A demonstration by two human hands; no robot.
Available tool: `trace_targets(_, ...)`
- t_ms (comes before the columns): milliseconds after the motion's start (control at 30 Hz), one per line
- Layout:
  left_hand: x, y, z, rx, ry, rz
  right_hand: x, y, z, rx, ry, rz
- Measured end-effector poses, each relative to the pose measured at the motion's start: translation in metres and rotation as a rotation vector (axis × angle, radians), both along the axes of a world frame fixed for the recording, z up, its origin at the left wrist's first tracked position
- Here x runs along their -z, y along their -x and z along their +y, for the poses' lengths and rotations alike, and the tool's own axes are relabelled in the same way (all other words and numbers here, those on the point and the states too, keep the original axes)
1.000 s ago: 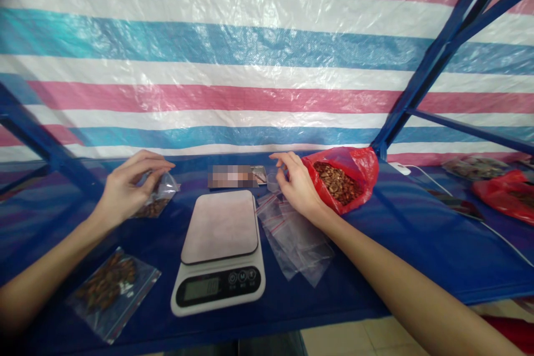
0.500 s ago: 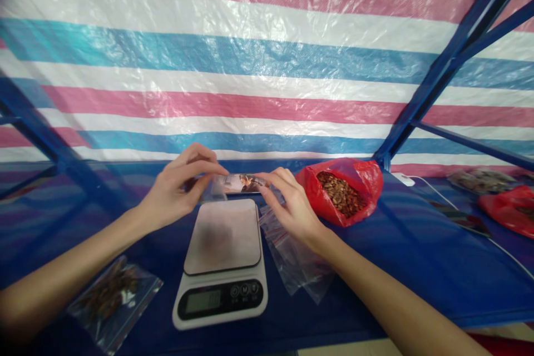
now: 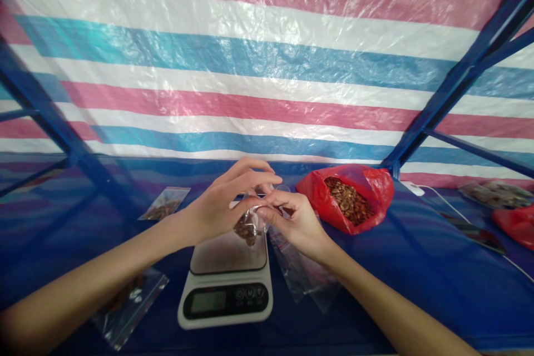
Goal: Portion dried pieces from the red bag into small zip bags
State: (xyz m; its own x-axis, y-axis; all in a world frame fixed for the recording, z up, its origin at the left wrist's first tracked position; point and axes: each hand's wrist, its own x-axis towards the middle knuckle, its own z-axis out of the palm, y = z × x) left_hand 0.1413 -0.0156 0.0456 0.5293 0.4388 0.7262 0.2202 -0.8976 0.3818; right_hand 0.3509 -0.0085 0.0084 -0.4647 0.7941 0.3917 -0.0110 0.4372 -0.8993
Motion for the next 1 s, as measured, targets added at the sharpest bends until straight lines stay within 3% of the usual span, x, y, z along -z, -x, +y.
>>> trace_targets(233,-0.014,0.039,0.003,-0.274,-0.052,-0.09,-0.006,-0.004,0.011,0.061,0.304,0.211)
trace_targets(333,-0.011,0.056,0.011,-0.378,-0.036,-0.147,-0.008,-0.007,0.018,0.074,0.408,0.288)
trace_targets(433,0.0,0.065,0.016,-0.376,-0.005,-0.116,-0.009,-0.011,0.025,0.061,0.459,0.318)
trace_targets(667,0.017,0.076,0.01,-0.403,-0.083,0.164,0.002,-0.015,0.03,0.022,0.356,0.179)
trace_targets(867,0.017,0.073,0.006,-0.417,-0.235,0.188,0.001,-0.012,0.028,0.042,0.324,0.152)
trace_targets(1000,0.02,0.065,0.002,-0.365,-0.224,0.178,-0.001,-0.011,0.027,0.038,0.34,0.143)
